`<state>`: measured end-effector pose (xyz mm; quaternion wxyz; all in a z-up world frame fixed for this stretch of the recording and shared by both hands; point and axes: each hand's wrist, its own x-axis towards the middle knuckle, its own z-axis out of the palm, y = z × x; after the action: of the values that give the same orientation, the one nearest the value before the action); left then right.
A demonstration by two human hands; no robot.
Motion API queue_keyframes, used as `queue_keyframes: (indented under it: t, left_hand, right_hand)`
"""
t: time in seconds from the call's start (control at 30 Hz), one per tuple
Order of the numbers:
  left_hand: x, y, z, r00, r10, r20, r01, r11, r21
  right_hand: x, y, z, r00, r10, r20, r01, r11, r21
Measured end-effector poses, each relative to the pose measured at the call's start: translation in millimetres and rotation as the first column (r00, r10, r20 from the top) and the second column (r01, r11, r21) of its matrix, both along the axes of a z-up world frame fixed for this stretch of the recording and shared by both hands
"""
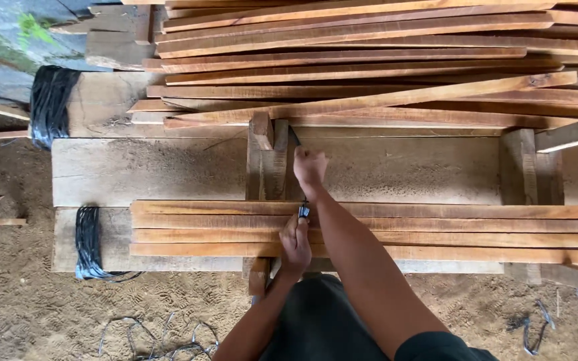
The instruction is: Bundling long thin wood strips together using plastic straps and pliers.
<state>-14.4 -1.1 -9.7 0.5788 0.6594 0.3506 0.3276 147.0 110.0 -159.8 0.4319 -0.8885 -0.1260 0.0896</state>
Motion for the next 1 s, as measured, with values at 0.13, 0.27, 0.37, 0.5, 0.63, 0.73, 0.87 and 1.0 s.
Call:
queue_keyframes:
  t: [0.13,0.27,0.37,0.5,0.63,0.73,0.87,1.0]
  left_hand:
    - [7.4,4.0,11.3,0.999,-0.01,-0.037,0.012,0.998,0.069]
    - [18.6,5.2,25.0,0.999,0.032,-0.011,-0.031,0.996,0.08]
    - [25.8,7.5,18.0,0.997,0.074,0.003,-0.074,0.993,0.088]
    - [26.0,2.3,-6.0,0.989,0.135,0.053,-0.14,0.983,0.117]
    - [14.4,4.7,12.9,0.998,0.066,0.01,-0.066,0.998,-0.001]
    - [16.5,2.1,14.3,0.988,0.141,0.055,-0.123,0.96,-0.253]
    - [18.2,5.7,0.6,0.963,0.257,0.079,-0.2,0.881,-0.429]
    - [15.9,5.3,22.2,0.976,0.205,0.07,-0.175,0.937,-0.302]
  right_hand:
    - [-10.1,-2.3,11.4,0.995,0.097,-0.009,-0.098,0.994,-0.057]
    - [-1.6,-13.7,17.5,0.974,0.089,-0.209,-0.118,0.984,-0.13]
    - [1.5,-7.7,7.8,0.926,0.063,-0.372,-0.131,0.978,-0.162]
    - [1.6,-7.5,20.3,0.909,0.041,-0.414,-0.096,0.989,-0.112]
    - [3.7,-6.7,12.3,0.938,0.085,-0.336,-0.141,0.979,-0.146]
    - [4.0,-9.1,14.1,0.962,0.062,-0.265,-0.066,0.998,-0.006]
    - [13.0,-5.4,5.5,0.972,-0.015,-0.236,0.005,0.999,-0.044]
    - [4.8,-6.9,21.2,0.985,-0.034,-0.169,0.036,0.999,0.01]
